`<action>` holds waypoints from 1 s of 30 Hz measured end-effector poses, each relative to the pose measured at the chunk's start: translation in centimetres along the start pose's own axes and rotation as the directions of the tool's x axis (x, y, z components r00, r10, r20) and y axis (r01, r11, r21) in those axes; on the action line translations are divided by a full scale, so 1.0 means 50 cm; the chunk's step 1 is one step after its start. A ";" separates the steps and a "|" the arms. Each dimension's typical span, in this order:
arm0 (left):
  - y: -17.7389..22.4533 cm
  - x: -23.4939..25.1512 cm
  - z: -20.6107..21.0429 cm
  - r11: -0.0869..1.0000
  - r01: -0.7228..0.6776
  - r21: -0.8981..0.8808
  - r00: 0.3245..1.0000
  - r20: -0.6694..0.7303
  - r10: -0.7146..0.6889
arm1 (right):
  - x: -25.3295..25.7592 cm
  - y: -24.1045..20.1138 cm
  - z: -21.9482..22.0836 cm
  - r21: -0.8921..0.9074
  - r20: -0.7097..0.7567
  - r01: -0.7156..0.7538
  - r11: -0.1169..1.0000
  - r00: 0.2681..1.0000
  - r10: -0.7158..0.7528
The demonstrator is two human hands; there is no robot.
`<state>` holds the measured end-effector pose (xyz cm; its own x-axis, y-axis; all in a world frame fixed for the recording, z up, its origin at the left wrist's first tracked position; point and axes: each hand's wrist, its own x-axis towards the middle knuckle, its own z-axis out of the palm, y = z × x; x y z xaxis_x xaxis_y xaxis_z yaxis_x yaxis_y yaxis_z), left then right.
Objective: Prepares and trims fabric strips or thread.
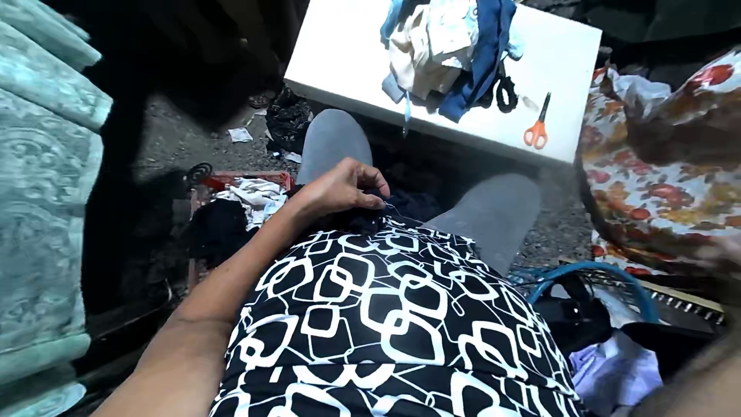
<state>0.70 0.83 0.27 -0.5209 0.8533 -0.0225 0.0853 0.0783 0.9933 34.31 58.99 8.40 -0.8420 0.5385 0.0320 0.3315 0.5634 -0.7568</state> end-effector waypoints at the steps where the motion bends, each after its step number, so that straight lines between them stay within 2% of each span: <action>1: 0.003 0.002 0.006 1.000 -0.006 0.002 1.000 0.013 0.006 | 0.010 -0.024 0.070 -0.097 0.052 0.042 0.994 0.998 -0.037; 4: 0.010 0.008 0.014 1.000 0.003 0.013 1.000 0.029 -0.004 | 0.031 -0.127 0.280 -0.315 0.264 0.158 0.936 0.962 -0.074; 7: 0.009 0.008 0.015 1.000 0.000 -0.006 1.000 0.022 0.000 | 0.061 -0.173 0.389 -0.513 0.382 0.197 0.835 0.924 0.017; 10: 0.010 0.005 0.015 1.000 -0.020 -0.013 1.000 0.009 0.020 | 0.077 -0.210 0.432 -0.643 0.418 0.258 0.721 0.907 0.048; 13: 0.013 0.004 0.017 1.000 -0.017 -0.016 1.000 -0.003 0.017 | 0.084 -0.239 0.440 -0.697 0.382 0.257 0.670 0.923 0.043; 16: 0.015 0.008 0.022 1.000 -0.013 -0.023 1.000 -0.005 0.012 | 0.084 -0.244 0.457 -0.686 0.372 0.348 0.639 0.923 -0.103; 18: 0.021 0.012 0.026 1.000 0.001 -0.019 1.000 -0.006 -0.001 | 0.073 -0.270 0.488 -0.577 0.381 0.442 0.687 0.890 -0.252; 20: 0.023 0.017 0.030 1.000 -0.010 -0.018 1.000 -0.012 0.010 | 0.054 -0.314 0.542 -0.322 0.423 0.486 0.812 0.842 -0.337; 22: 0.026 0.020 0.033 0.999 -0.031 -0.014 0.999 -0.019 0.031 | 0.022 -0.359 0.607 0.087 0.543 0.378 0.922 0.758 -0.362; 23: 0.028 0.021 0.034 0.999 -0.040 -0.018 0.999 -0.026 0.040 | 0.009 -0.376 0.634 0.265 0.614 0.289 0.920 0.685 -0.392; 25: 0.030 0.020 0.033 0.997 -0.066 -0.028 0.997 -0.045 0.065 | -0.001 -0.394 0.661 0.446 0.713 0.146 0.883 0.538 -0.449; 26: 0.030 0.019 0.031 0.996 -0.079 -0.031 0.995 -0.058 0.077 | 0.000 -0.398 0.663 0.471 0.731 0.127 0.873 0.498 -0.467; 28: 0.028 0.014 0.027 0.996 -0.090 -0.026 0.993 -0.085 0.088 | 0.007 -0.403 0.652 0.486 0.703 0.170 0.857 0.507 -0.499; 30: 0.026 0.009 0.025 0.995 -0.092 -0.031 0.990 -0.111 0.088 | 0.017 -0.412 0.633 0.481 0.633 0.245 0.842 0.568 -0.526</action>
<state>1.62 1.95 1.41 -0.6021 0.7946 0.0779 0.1069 -0.0164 0.9941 13.29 27.99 3.37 -0.9218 -0.3876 0.0031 -0.1314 0.3050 -0.9432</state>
